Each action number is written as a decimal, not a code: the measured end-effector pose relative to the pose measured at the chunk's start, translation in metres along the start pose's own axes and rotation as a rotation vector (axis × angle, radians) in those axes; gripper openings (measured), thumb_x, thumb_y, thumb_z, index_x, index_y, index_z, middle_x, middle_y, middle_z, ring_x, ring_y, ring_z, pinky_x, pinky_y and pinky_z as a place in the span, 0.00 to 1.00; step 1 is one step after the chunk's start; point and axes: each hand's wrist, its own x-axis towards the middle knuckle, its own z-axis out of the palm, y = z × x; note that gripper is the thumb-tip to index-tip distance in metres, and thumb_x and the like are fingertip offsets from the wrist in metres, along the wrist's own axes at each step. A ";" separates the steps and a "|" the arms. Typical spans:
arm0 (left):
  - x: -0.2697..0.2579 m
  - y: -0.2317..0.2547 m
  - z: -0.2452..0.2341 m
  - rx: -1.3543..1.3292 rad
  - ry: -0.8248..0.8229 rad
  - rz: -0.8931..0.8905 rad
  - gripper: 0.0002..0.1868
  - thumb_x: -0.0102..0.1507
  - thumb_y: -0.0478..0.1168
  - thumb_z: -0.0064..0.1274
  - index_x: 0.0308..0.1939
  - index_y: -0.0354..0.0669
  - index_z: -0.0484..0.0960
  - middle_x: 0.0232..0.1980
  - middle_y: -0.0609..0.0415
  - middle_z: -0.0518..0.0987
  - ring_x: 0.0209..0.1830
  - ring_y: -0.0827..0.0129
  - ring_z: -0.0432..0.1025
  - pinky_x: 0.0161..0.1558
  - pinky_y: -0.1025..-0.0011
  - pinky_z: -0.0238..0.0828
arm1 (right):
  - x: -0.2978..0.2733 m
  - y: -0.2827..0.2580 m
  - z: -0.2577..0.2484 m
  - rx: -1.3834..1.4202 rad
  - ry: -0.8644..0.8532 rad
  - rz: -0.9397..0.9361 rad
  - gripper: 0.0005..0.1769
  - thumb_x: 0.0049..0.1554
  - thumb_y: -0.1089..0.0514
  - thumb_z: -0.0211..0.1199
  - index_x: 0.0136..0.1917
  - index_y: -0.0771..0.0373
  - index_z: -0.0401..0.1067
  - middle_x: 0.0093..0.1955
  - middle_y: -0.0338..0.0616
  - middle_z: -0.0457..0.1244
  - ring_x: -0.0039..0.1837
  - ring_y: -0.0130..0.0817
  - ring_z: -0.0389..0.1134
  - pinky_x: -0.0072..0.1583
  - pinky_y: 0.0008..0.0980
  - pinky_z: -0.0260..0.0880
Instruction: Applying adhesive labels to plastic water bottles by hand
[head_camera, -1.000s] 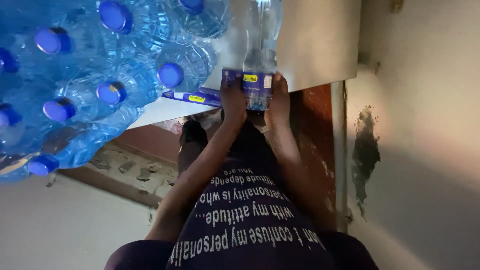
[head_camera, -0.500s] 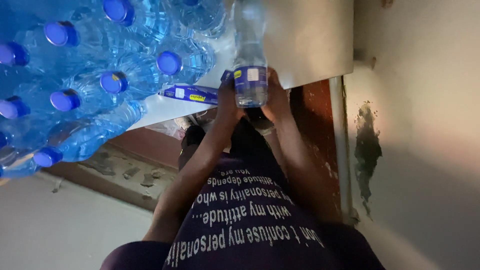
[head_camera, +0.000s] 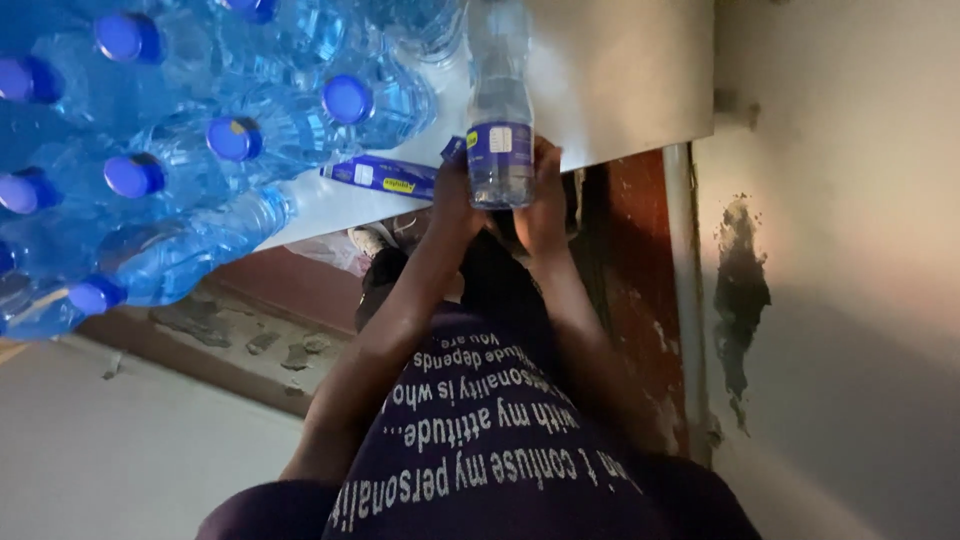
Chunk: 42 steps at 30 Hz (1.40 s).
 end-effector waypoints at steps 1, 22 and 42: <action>0.000 -0.005 -0.008 -0.004 -0.034 0.001 0.26 0.82 0.47 0.44 0.73 0.28 0.77 0.66 0.32 0.83 0.59 0.41 0.82 0.60 0.48 0.81 | 0.000 0.023 -0.005 0.480 -0.058 0.014 0.30 0.73 0.27 0.54 0.72 0.50 0.70 0.69 0.50 0.68 0.70 0.44 0.72 0.68 0.47 0.70; -0.130 0.062 0.140 0.259 0.053 0.152 0.32 0.59 0.63 0.68 0.54 0.45 0.81 0.45 0.56 0.85 0.45 0.66 0.81 0.49 0.64 0.79 | 0.062 -0.086 -0.026 0.494 -0.206 -0.021 0.39 0.56 0.39 0.78 0.73 0.60 0.72 0.61 0.51 0.73 0.60 0.50 0.78 0.60 0.47 0.81; -0.241 0.094 0.211 1.417 -0.228 1.160 0.67 0.52 0.56 0.82 0.85 0.34 0.60 0.81 0.32 0.68 0.82 0.35 0.66 0.80 0.41 0.63 | 0.007 -0.127 -0.120 0.381 -0.453 -0.502 0.61 0.54 0.31 0.72 0.86 0.66 0.52 0.68 0.69 0.64 0.76 0.63 0.69 0.68 0.50 0.76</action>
